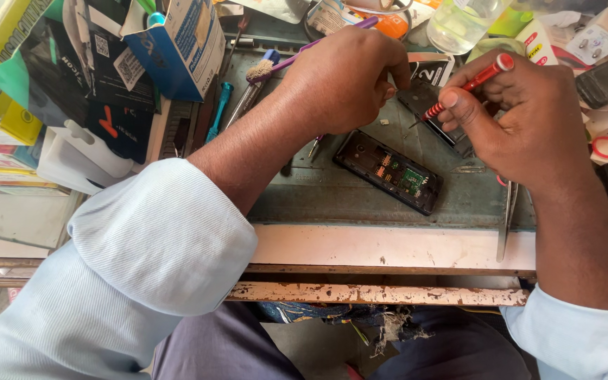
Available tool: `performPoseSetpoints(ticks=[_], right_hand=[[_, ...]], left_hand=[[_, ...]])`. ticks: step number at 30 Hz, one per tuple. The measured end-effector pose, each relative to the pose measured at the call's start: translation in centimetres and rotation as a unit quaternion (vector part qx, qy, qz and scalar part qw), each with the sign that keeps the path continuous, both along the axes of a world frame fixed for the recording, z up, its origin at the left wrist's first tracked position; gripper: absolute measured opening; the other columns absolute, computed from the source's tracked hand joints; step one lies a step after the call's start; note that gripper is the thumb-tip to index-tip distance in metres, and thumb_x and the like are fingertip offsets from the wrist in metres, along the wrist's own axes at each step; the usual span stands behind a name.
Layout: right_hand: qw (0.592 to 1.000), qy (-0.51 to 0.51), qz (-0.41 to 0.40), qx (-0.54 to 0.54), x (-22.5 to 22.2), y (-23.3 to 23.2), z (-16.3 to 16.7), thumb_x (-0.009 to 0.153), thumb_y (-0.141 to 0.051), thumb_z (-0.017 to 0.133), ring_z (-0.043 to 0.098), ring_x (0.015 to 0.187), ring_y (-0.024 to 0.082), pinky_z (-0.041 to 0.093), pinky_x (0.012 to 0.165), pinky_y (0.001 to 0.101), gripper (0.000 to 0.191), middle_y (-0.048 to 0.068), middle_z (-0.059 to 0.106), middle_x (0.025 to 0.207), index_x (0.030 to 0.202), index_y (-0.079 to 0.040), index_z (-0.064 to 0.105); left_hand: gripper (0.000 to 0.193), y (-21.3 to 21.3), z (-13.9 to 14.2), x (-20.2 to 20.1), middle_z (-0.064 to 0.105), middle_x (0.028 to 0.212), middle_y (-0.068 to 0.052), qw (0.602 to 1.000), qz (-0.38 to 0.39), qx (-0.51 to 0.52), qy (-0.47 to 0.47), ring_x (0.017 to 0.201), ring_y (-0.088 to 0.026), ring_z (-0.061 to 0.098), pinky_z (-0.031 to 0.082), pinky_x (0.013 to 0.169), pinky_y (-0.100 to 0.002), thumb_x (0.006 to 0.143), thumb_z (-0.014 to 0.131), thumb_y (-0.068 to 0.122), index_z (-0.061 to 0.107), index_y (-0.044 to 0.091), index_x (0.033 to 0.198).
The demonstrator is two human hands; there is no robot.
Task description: The person uses a screwdriver and tweezers to remove screws and adjust components on a circuit board. They then place the circuit board into a black plastic phone housing and use a screwdriver to secure it with screws.
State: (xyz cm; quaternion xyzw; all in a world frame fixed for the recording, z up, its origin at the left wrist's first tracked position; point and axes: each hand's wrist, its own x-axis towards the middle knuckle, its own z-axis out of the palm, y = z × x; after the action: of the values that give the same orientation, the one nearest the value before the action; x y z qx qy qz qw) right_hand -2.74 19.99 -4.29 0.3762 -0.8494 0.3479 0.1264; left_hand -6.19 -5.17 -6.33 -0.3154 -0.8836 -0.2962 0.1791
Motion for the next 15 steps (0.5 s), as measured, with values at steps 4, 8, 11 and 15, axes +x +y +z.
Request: performPoseSetpoints(ticks=[4,8,11,15], right_hand=[[1.000,-0.010,-0.008,-0.003,-0.05,0.21,-0.18,0.115,-0.010,0.068,0.077,0.085,0.018,0.066,0.077,0.0299,0.016,0.015,0.074,0.089,0.111,0.005,0.064],[1.000,-0.017,-0.007,0.015,-0.16,0.33,-0.21,0.112,-0.012,0.069,0.077,0.084,0.018,0.066,0.080,0.0320,0.017,0.015,0.074,0.090,0.115,0.004,0.064],[1.000,-0.025,-0.003,0.009,-0.10,0.36,-0.22,0.112,-0.012,0.068,0.077,0.083,0.017,0.066,0.080,0.0318,0.017,0.014,0.074,0.092,0.115,0.004,0.064],[0.999,-0.034,-0.001,-0.018,0.09,0.39,-0.23,0.114,-0.012,0.068,0.077,0.083,0.017,0.067,0.077,0.0303,0.017,0.014,0.073,0.089,0.112,0.004,0.064]], left_hand=[[0.011,0.09,0.29,0.30,0.076,0.088,-0.006,1.000,0.003,-0.014,-0.011,0.088,-0.028,0.073,0.056,0.075,-0.044,0.085,0.074,0.011,0.079,0.016,0.093],[0.015,0.22,0.42,0.62,0.076,0.087,-0.006,0.999,0.002,-0.039,-0.007,0.088,-0.028,0.073,0.055,0.074,-0.044,0.079,0.076,0.009,0.079,0.017,0.091],[0.019,0.28,0.53,0.69,0.076,0.086,-0.006,0.999,0.003,-0.050,-0.014,0.088,-0.027,0.073,0.056,0.074,-0.044,0.077,0.076,0.007,0.079,0.017,0.092],[0.015,0.26,0.63,0.78,0.076,0.086,-0.006,0.998,0.002,-0.052,-0.021,0.088,-0.027,0.073,0.055,0.074,-0.044,0.078,0.078,0.011,0.079,0.017,0.092]])
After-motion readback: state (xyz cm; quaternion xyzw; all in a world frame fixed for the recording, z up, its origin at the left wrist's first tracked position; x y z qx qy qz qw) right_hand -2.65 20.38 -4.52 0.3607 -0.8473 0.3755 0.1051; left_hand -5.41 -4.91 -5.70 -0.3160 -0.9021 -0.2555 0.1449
